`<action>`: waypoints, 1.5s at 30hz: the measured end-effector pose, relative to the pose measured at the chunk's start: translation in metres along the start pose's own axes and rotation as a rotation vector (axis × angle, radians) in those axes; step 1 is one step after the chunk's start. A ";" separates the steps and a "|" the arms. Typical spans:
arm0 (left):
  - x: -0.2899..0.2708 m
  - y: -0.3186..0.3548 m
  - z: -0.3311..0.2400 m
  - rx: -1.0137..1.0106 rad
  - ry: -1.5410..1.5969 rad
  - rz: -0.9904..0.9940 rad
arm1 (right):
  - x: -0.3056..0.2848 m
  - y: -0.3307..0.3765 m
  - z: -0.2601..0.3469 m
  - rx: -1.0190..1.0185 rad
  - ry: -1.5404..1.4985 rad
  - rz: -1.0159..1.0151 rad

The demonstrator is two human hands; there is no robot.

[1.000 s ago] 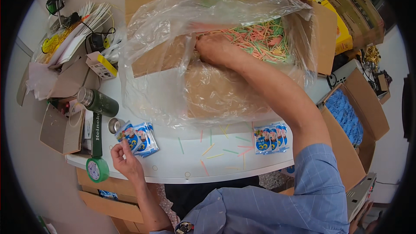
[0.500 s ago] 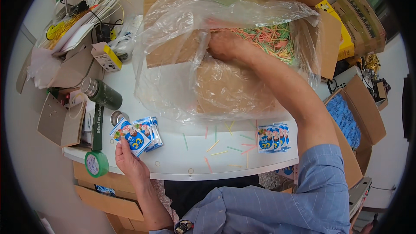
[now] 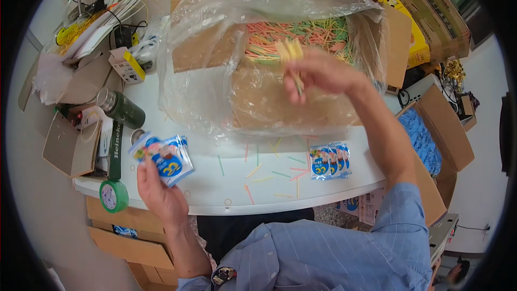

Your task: Packaging small colored sticks into plastic pouches.

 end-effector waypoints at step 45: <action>0.014 0.082 0.102 -0.458 -0.515 0.699 | 0.082 0.055 -0.205 -0.524 -0.789 -0.357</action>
Point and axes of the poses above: each hand's wrist, its own y-axis away from the middle knuckle, its own x-axis out of the palm, z = x × y, the point moved 3 cm from there along -y, towards the middle knuckle, and after that the axes turned 12 degrees about -y, right-handed, at the moved point
